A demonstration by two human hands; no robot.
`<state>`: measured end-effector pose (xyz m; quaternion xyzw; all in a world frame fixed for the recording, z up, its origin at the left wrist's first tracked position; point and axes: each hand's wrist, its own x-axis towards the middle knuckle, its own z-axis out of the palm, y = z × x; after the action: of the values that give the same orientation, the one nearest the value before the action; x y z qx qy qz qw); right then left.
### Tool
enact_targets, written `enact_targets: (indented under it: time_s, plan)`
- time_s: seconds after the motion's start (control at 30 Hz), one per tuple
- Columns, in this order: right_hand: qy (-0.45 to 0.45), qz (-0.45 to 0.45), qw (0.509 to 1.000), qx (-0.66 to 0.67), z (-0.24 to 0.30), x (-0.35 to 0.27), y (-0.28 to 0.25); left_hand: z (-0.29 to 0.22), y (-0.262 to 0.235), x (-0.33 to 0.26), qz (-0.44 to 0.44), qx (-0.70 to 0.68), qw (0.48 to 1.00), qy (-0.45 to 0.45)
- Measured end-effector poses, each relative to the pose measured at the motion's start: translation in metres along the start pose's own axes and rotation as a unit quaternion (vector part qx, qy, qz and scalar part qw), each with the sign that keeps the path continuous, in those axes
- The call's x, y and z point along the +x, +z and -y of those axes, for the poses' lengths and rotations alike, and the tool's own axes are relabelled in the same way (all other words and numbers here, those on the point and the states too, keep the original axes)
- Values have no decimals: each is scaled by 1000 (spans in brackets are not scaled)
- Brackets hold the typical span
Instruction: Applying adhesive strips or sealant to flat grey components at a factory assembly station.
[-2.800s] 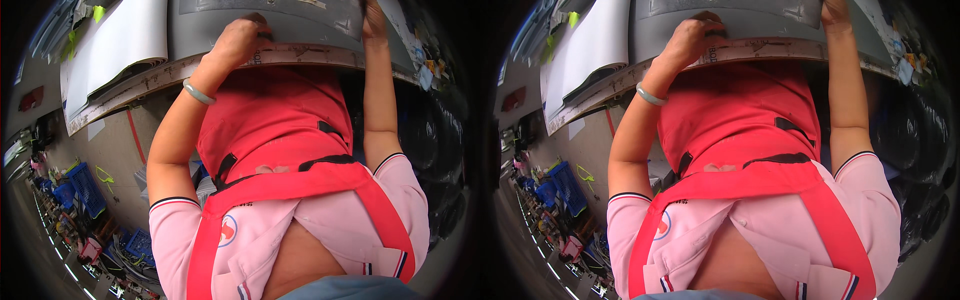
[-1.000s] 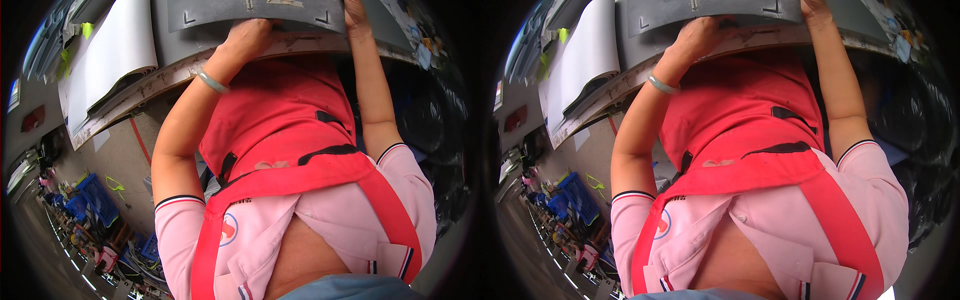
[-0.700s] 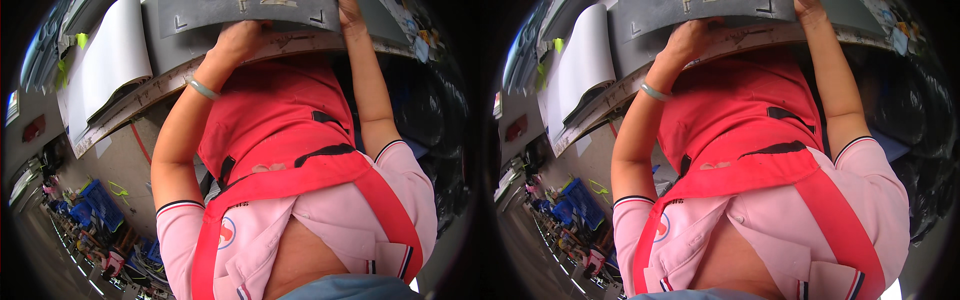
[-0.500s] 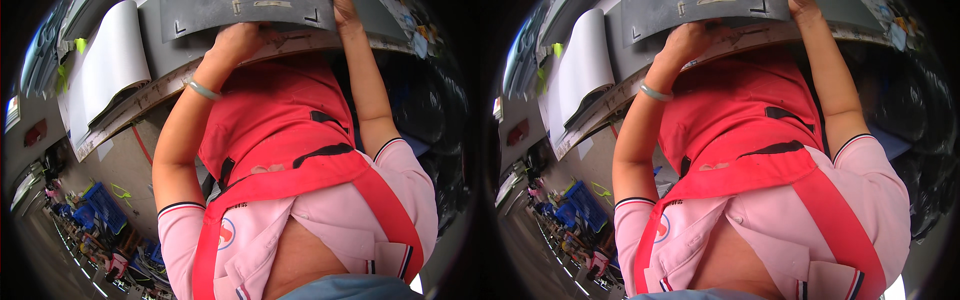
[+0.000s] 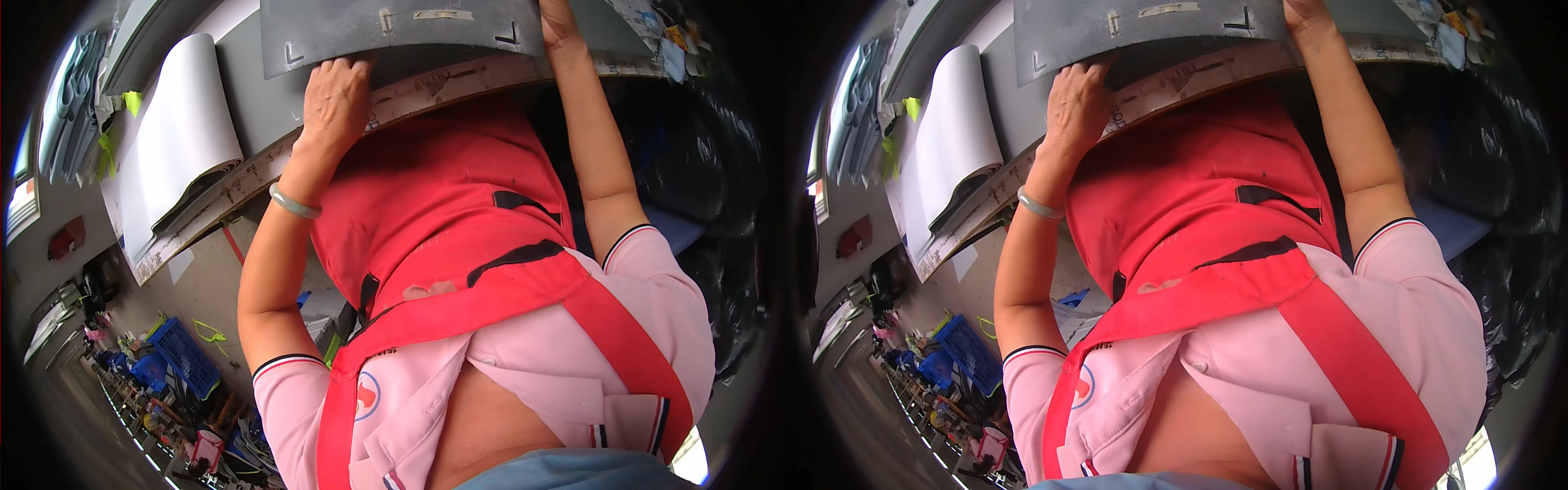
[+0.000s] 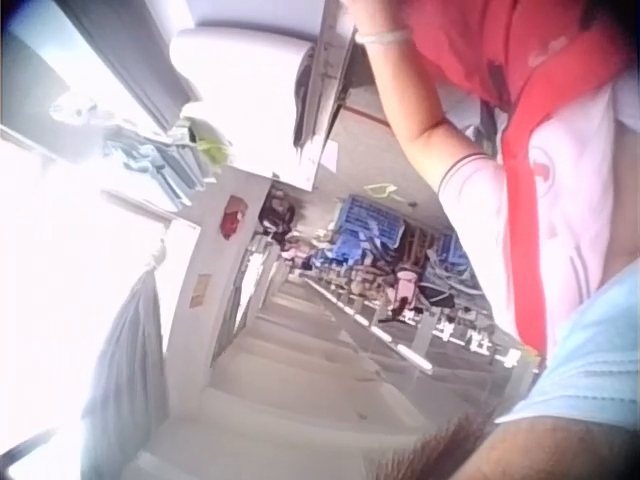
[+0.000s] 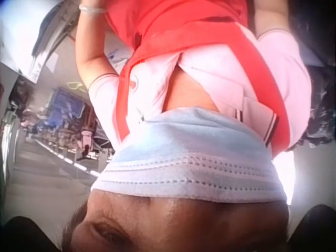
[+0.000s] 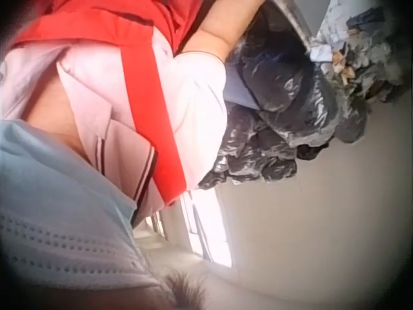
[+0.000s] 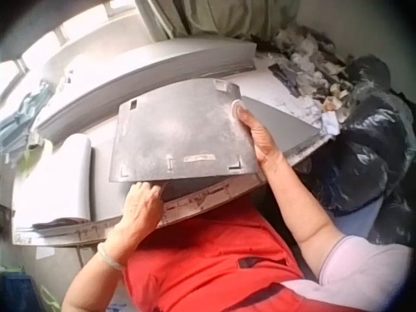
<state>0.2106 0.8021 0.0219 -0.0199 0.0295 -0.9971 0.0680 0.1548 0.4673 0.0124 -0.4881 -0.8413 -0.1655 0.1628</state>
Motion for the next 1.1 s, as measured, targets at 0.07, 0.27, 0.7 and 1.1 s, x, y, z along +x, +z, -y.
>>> enact_targets:
  time_s: [0.07,0.27,0.7,1.1]
  plan:
    - [-175,-125,935,-282,0,-8,8,-35,8,39,235,-26,971,-31]
    - [-155,-96,939,-290,-19,2,16,-109,97,108,-143,-447,882,-27]
    - [-152,-103,950,-254,38,-42,-21,48,37,160,-258,-428,841,-210]
    - [-183,-169,917,-312,79,-41,-47,357,-215,-147,-496,-118,629,-587]
